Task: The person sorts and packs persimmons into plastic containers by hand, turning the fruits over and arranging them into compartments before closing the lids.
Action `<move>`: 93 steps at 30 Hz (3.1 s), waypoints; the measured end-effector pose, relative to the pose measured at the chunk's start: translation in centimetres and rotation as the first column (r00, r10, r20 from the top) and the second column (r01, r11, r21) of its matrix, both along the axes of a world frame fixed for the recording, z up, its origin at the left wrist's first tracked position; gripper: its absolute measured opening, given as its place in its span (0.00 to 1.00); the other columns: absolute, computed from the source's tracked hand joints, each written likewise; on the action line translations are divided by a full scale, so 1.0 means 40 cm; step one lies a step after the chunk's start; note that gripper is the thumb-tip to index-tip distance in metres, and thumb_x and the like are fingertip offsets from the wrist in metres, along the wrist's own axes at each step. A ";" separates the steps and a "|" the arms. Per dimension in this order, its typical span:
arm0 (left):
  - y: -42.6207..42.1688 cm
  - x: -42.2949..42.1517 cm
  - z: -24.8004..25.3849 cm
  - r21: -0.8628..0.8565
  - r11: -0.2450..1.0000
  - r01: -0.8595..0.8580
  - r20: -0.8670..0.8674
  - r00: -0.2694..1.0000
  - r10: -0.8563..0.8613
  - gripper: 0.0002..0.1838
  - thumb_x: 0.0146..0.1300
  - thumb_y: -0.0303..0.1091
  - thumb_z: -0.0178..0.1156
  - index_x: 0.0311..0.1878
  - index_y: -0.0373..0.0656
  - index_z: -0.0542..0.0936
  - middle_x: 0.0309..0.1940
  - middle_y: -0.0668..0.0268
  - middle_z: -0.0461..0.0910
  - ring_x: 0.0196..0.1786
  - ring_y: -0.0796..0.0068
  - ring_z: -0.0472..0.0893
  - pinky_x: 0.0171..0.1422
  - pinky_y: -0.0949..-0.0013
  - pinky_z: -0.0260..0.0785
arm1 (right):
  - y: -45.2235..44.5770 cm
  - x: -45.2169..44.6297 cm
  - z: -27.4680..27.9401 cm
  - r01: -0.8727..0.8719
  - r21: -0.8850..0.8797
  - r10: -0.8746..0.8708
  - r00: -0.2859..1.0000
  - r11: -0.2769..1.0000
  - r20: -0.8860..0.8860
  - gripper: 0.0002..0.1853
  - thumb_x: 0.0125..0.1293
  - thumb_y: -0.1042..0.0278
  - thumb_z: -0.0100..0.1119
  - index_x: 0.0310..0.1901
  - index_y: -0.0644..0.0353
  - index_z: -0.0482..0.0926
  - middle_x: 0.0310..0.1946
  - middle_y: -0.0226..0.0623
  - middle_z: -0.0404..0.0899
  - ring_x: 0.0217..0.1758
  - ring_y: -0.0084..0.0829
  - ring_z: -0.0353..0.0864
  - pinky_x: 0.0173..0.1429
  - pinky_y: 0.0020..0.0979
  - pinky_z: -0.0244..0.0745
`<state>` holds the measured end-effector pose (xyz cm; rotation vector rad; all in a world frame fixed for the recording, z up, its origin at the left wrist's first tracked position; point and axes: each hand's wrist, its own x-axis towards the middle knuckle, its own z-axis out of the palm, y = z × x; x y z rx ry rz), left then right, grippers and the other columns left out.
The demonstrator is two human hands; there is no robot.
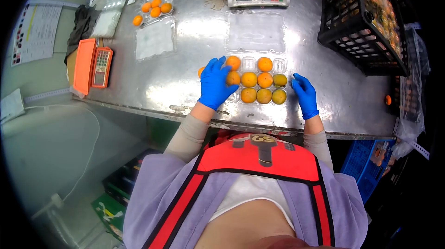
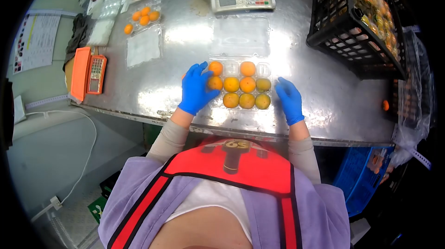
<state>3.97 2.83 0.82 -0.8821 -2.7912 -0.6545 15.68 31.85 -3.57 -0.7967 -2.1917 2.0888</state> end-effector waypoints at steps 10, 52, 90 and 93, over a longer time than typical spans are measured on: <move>0.079 -0.079 -0.009 -0.223 0.965 -0.134 0.325 0.924 0.203 0.26 0.46 0.41 0.65 0.52 0.49 0.76 0.48 0.59 0.75 0.46 0.58 0.77 0.50 0.60 0.70 | -0.012 -0.018 -0.006 -0.033 -0.015 0.033 0.999 0.999 -0.003 0.19 0.63 0.68 0.57 0.55 0.63 0.73 0.48 0.33 0.77 0.48 0.22 0.73 0.56 0.24 0.68; -0.233 -0.053 -0.032 0.219 0.936 -0.276 0.116 0.960 0.256 0.37 0.49 0.30 0.66 0.65 0.46 0.64 0.57 0.56 0.69 0.57 0.62 0.71 0.60 0.63 0.65 | -0.112 -0.207 0.187 -0.460 0.005 0.449 0.863 0.888 -0.230 0.31 0.53 0.70 0.63 0.62 0.56 0.66 0.54 0.37 0.73 0.57 0.32 0.71 0.61 0.32 0.66; 0.074 0.074 0.257 0.893 0.198 -0.405 0.415 0.567 -0.711 0.37 0.53 0.29 0.66 0.65 0.42 0.61 0.63 0.61 0.64 0.63 0.67 0.67 0.65 0.63 0.62 | -0.267 -0.143 0.343 -0.197 0.340 0.372 0.715 0.920 -0.592 0.36 0.46 0.66 0.72 0.59 0.58 0.69 0.62 0.42 0.66 0.64 0.41 0.65 0.65 0.39 0.60; 0.051 0.059 0.250 0.851 0.515 -0.098 0.348 0.840 -0.417 0.38 0.51 0.33 0.69 0.65 0.41 0.62 0.62 0.62 0.65 0.62 0.69 0.68 0.63 0.65 0.63 | -0.264 -0.151 0.380 -0.043 0.617 0.444 0.733 0.786 -0.515 0.33 0.46 0.65 0.71 0.57 0.57 0.71 0.60 0.44 0.66 0.63 0.45 0.65 0.64 0.41 0.61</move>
